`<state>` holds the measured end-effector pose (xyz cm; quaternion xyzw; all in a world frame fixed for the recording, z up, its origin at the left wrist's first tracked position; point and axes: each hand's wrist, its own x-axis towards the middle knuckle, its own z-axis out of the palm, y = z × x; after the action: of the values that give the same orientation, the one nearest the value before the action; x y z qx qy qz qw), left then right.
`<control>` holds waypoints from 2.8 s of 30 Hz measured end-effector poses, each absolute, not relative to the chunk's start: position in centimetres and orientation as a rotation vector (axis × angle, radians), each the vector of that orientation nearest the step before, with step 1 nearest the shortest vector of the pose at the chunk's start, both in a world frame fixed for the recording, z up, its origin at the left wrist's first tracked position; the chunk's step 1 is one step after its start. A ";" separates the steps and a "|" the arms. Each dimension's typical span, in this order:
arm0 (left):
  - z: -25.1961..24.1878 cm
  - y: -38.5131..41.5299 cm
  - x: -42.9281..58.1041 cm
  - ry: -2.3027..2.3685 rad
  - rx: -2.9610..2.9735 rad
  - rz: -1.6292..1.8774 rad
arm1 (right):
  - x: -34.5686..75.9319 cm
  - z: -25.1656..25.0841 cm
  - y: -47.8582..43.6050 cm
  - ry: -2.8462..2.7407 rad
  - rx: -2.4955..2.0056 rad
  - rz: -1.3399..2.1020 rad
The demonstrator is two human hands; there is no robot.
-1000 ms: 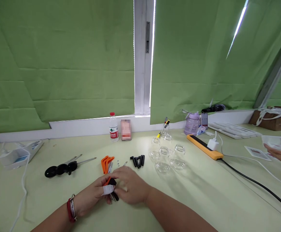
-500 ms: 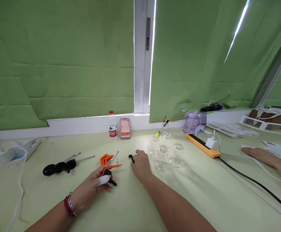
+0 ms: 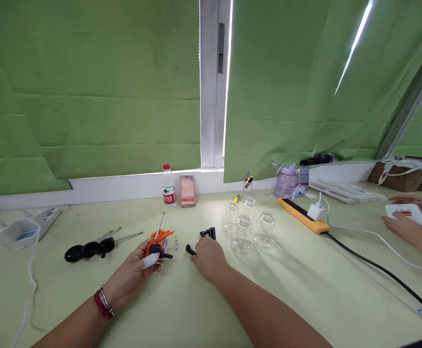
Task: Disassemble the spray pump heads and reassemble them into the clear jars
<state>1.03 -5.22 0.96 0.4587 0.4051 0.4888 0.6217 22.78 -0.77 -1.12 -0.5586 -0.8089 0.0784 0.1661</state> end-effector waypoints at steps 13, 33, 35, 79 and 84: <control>0.9 -5.1 1.0 0.884 1.079 1.147 | 23.1 -1.0 -1.6 -2.164 -1.201 1.024; 1.4 -5.4 1.0 0.731 1.043 1.108 | 22.6 -1.0 -2.4 -2.004 -1.056 1.296; 1.3 -5.4 1.0 0.724 1.044 1.109 | 22.5 -1.1 -2.3 -2.060 -1.122 1.182; 0.1 -5.0 2.1 0.926 0.963 1.252 | 20.8 -2.2 -3.1 -1.978 -1.277 0.915; 0.4 -5.0 2.2 0.998 1.012 1.239 | 20.7 -1.7 -3.4 -2.056 -1.150 0.910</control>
<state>2.23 -5.03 0.35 0.4343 0.4282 0.5316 0.5877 20.65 -3.39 -1.73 -0.4338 -0.7759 0.3432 0.3032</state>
